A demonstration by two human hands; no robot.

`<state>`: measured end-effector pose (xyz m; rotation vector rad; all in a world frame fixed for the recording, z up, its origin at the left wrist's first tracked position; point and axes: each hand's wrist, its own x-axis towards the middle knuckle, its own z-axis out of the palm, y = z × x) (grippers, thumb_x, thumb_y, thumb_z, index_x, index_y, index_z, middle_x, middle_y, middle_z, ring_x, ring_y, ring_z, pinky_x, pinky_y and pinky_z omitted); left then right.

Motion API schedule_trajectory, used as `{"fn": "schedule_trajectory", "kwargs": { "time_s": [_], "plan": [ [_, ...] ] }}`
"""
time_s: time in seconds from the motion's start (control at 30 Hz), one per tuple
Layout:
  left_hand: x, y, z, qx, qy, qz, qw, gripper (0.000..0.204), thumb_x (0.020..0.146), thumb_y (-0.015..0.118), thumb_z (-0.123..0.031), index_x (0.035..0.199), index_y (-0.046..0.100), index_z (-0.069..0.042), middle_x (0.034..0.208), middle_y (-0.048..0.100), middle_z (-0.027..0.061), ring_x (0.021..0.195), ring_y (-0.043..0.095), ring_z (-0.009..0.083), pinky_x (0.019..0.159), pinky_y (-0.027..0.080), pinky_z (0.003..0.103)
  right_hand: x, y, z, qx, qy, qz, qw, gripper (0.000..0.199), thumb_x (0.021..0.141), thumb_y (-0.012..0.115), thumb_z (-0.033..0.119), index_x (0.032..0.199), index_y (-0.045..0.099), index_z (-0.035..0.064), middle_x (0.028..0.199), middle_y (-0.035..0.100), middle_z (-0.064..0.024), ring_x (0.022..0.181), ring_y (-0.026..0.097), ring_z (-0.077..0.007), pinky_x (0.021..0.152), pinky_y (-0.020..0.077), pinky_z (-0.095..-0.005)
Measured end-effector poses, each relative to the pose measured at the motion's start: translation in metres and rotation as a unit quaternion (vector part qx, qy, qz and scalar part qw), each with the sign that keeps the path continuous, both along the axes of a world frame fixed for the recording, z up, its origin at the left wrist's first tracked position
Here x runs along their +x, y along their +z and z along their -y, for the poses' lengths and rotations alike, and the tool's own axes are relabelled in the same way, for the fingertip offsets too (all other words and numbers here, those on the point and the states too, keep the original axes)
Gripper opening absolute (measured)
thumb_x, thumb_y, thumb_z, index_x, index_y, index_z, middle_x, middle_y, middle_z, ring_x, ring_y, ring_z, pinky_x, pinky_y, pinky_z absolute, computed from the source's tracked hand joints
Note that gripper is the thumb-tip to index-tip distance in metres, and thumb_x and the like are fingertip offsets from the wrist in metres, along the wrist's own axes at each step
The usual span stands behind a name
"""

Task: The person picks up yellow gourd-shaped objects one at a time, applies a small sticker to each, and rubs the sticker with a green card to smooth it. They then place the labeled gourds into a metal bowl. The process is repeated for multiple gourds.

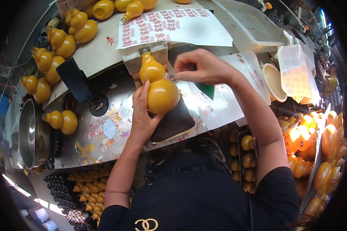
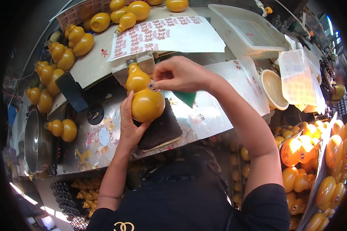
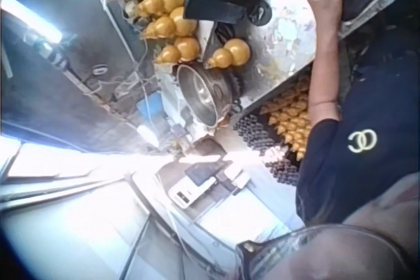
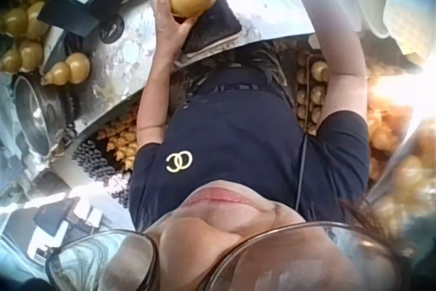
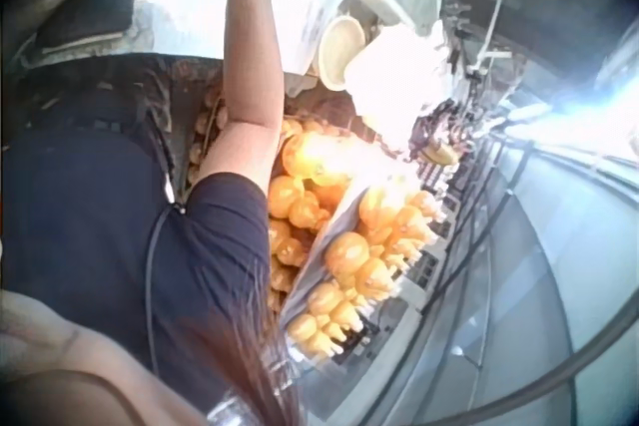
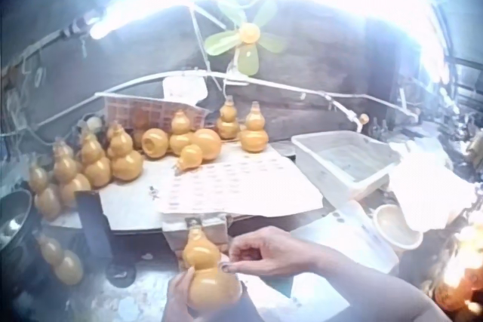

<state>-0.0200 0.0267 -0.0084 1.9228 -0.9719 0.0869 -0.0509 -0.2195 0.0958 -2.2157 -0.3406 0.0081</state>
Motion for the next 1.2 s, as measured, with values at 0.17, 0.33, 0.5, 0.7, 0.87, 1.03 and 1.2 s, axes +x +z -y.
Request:
{"fn": "schedule_trajectory", "kwargs": {
  "time_s": [0.17,0.33,0.5,0.7,0.87,1.03,1.2],
  "plan": [
    [0.003,-0.009,-0.004,-0.009,-0.012,-0.041,0.999,0.098,0.069,0.079,-0.005,0.150,0.023,-0.010,0.140,0.037,0.0169,0.129,0.040,0.0331,0.109,0.033,0.040,0.059,0.023,-0.017,-0.095,0.106,-0.061,0.988,0.022,0.084,0.069,0.021,0.085,0.064,-0.0004,0.069,0.063,-0.0056,0.063,0.056,-0.0129,0.059,0.0457,-0.0277],
    [0.001,-0.010,-0.005,0.001,-0.010,-0.064,0.998,0.103,0.072,0.079,-0.013,0.151,0.014,-0.007,0.141,0.036,0.0206,0.130,0.039,0.0365,0.110,0.032,0.042,0.088,0.018,-0.025,-0.178,0.084,-0.019,0.980,0.023,0.083,0.069,0.023,0.091,0.064,0.0018,0.070,0.063,-0.0068,0.065,0.060,-0.0152,0.060,0.0476,-0.0301],
    [0.021,-0.001,-0.009,-0.198,-0.051,-0.327,0.923,0.099,0.077,0.075,-0.043,0.150,0.018,-0.007,0.140,0.040,0.0163,0.132,0.040,0.0277,0.110,0.031,0.041,0.067,-0.026,-0.020,0.024,-0.198,0.027,0.980,0.039,0.086,0.066,0.039,0.090,0.065,0.0006,0.077,0.067,-0.0090,0.068,0.063,-0.0149,0.064,0.0501,-0.0300],
    [0.055,0.025,0.016,-0.215,-0.029,-0.426,0.878,0.068,0.090,0.066,-0.026,0.144,0.030,-0.003,0.135,0.045,0.0156,0.124,0.047,0.0221,0.104,0.038,0.035,0.029,-0.065,-0.036,0.204,-0.193,-0.122,0.952,0.061,0.082,0.070,0.050,0.108,0.065,-0.0049,0.088,0.067,-0.0096,0.079,0.061,-0.0117,0.070,0.0488,-0.0240],
    [0.058,0.025,0.032,-0.243,-0.050,-0.457,0.854,0.056,0.091,0.066,-0.018,0.137,0.037,-0.002,0.129,0.051,0.0152,0.114,0.054,0.0191,0.096,0.046,0.029,0.033,-0.065,-0.039,0.202,-0.191,-0.136,0.951,0.056,0.086,0.070,0.044,0.114,0.063,-0.0034,0.089,0.066,-0.0045,0.077,0.059,-0.0074,0.069,0.0474,-0.0214],
    [0.056,0.023,0.034,-0.267,-0.049,-0.469,0.841,0.053,0.092,0.065,-0.019,0.135,0.038,-0.002,0.127,0.053,0.0143,0.112,0.056,0.0178,0.093,0.048,0.028,0.032,-0.070,-0.043,0.260,-0.209,-0.131,0.933,0.057,0.084,0.071,0.045,0.108,0.063,-0.0056,0.089,0.067,-0.0072,0.079,0.060,-0.0096,0.070,0.0482,-0.0226],
    [0.059,0.016,0.033,-0.260,-0.048,-0.480,0.836,0.055,0.092,0.066,-0.021,0.134,0.038,0.000,0.126,0.054,0.0137,0.112,0.056,0.0177,0.093,0.048,0.029,0.030,-0.072,-0.043,0.291,-0.194,-0.124,0.929,0.057,0.084,0.071,0.045,0.106,0.062,-0.0067,0.088,0.066,-0.0069,0.078,0.060,-0.0089,0.069,0.0480,-0.0220]
  ]
}}
